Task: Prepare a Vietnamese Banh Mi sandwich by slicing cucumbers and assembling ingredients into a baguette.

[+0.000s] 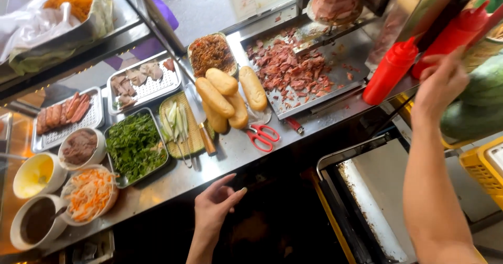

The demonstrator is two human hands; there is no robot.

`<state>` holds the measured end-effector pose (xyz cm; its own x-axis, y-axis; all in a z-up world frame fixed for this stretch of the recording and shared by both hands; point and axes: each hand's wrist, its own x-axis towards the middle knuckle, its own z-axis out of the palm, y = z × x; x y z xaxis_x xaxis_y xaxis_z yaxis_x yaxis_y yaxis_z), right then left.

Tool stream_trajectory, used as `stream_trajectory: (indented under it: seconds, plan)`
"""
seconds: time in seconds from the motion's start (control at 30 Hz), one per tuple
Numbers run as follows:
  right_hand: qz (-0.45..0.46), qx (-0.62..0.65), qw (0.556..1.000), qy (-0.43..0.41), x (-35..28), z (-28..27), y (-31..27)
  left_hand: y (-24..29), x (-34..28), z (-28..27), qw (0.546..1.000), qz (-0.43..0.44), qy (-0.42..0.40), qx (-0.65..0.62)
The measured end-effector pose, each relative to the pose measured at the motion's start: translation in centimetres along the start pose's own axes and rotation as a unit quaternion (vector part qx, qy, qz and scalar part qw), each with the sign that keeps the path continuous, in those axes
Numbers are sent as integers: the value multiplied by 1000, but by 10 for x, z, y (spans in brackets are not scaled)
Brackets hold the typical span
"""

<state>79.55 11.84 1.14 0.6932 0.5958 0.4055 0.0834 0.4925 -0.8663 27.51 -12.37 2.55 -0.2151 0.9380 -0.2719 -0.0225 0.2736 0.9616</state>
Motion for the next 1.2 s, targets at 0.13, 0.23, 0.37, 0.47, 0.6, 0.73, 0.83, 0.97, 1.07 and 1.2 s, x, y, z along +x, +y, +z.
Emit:
stream_trajectory:
  seconds: [0.13,0.23,0.37,0.47,0.6,0.73,0.83,0.97,1.07,1.2]
  plan:
    - [112,-130,959,-227,-151,77,-45,15,-5,6,1000,11,-26,13]
    - [123,-175,903,-373,-250,136,-50,12,-9,-11,1000,10,-11,-9]
    - [123,-228,809,-527,-358,228,-71,7,-25,-53,996,61,-5,-62]
    - [-2,-273,789,-551,-434,292,-43,4,-39,-94,995,89,4,-50]
    - [-69,-389,771,-500,-489,352,-24,-28,-57,-159,997,31,-7,-75]
    - [39,-422,764,-487,-495,354,27,-80,-42,-206,995,-36,25,-94]
    - [66,-345,816,-458,-462,320,14,-107,-19,-218,994,-44,8,-97]
    - [-35,-297,881,-367,-376,257,-24,-105,9,-210,994,-63,-14,-85]
    - [-39,-375,885,-272,-283,217,-23,-88,30,-196,998,-39,-16,-55]
    - [-13,-442,866,-234,-167,184,17,-85,62,-172,998,-37,-13,-51]
